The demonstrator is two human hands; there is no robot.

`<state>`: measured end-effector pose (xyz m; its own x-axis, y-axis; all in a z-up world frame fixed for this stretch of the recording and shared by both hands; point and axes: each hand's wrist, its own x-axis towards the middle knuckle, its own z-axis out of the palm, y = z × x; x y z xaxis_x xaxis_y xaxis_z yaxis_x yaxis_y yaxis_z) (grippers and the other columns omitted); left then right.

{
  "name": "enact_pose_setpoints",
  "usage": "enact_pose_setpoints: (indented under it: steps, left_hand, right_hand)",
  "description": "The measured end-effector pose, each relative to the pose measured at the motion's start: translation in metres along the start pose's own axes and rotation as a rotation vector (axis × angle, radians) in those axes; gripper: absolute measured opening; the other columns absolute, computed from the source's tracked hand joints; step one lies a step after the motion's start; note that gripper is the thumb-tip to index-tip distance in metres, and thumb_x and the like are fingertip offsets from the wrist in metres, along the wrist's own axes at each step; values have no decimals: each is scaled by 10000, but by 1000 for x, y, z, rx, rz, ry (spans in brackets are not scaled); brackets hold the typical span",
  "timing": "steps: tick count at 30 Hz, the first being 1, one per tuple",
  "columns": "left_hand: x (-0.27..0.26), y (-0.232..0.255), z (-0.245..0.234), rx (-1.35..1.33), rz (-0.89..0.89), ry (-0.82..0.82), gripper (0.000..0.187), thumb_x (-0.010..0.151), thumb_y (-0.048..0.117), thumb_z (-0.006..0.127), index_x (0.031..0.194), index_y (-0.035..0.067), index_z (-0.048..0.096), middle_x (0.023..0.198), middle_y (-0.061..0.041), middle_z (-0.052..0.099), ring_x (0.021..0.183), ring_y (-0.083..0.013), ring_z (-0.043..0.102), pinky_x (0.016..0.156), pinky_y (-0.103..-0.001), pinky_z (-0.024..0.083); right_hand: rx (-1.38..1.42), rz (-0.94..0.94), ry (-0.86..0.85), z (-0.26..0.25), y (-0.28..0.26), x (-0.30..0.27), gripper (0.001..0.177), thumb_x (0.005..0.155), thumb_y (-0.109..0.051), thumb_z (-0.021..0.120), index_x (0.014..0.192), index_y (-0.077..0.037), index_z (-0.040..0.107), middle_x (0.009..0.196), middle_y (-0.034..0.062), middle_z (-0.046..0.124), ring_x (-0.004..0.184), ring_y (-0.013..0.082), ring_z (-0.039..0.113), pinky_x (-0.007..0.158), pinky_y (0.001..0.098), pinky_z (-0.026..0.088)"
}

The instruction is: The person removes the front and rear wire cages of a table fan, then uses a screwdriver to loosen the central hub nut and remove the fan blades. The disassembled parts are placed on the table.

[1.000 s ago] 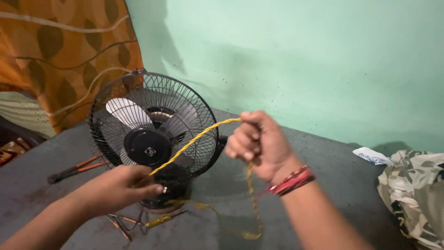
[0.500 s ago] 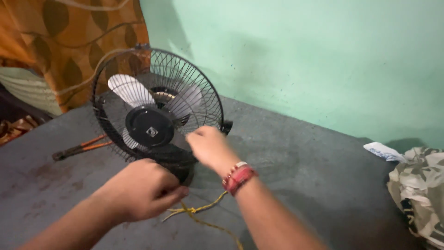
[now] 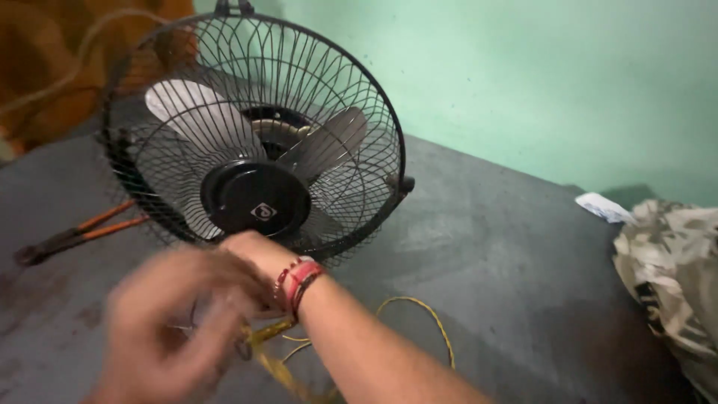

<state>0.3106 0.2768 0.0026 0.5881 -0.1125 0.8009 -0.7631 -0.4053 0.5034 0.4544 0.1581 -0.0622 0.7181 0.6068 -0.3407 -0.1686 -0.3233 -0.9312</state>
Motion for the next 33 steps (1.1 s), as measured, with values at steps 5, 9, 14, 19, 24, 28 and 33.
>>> enact_pose_setpoints:
  steps: [5,9,14,19,24,28,33]
  left_hand:
    - [12,-85,-26,-393,-1244,491,174,995,220,646,1061,75,576,950,-91,592,879,-292,550,821,-458,403]
    - [17,-117,-48,-769,-1763,407,267,990,306,586,1125,112,461,1083,-152,575,1132,-362,586,1072,-503,447]
    - [-20,-131,-53,-1030,-1509,293,353,927,137,505,1271,77,456,1137,-143,629,1129,-328,639,1081,-504,435]
    - [-32,-131,-53,-769,-1377,85,422,878,103,623,1274,75,477,1135,-142,685,1074,-282,692,1044,-465,529]
    - [-38,-109,-43,-880,-1731,32,263,963,267,593,1156,90,622,1125,-60,702,1088,-263,651,1002,-466,507]
    - [-45,-100,-31,-939,-1619,-89,293,970,296,541,1106,73,675,1069,-73,746,1057,-201,691,985,-389,498]
    - [-55,-95,-26,-973,-1602,69,200,1000,245,559,1065,76,644,1008,-29,698,1018,-198,669,973,-370,490]
  right_hand:
    - [-128,104,-79,11,-24,-3,248,994,-203,585,1190,-128,715,801,5,653,660,91,570,541,282,467]
    - [-53,118,-94,20,-28,-6,265,1018,-201,592,1216,-91,727,803,-5,637,671,81,589,560,255,473]
    - [-8,187,-50,42,-30,-13,231,990,-211,556,1102,-53,681,775,21,689,621,110,671,506,255,415]
    - [-34,160,165,49,-39,-31,244,976,-288,555,1036,-73,654,686,78,683,520,164,629,435,285,394]
    - [-204,-93,262,59,-27,-34,226,919,-227,710,963,-8,739,777,79,749,634,112,682,545,272,533]
    - [-145,11,339,54,-18,-36,231,879,-186,773,875,45,759,737,102,723,582,107,649,501,274,537]
    - [-140,-34,368,63,-12,-44,216,851,-176,774,897,34,754,717,82,731,592,110,668,473,267,477]
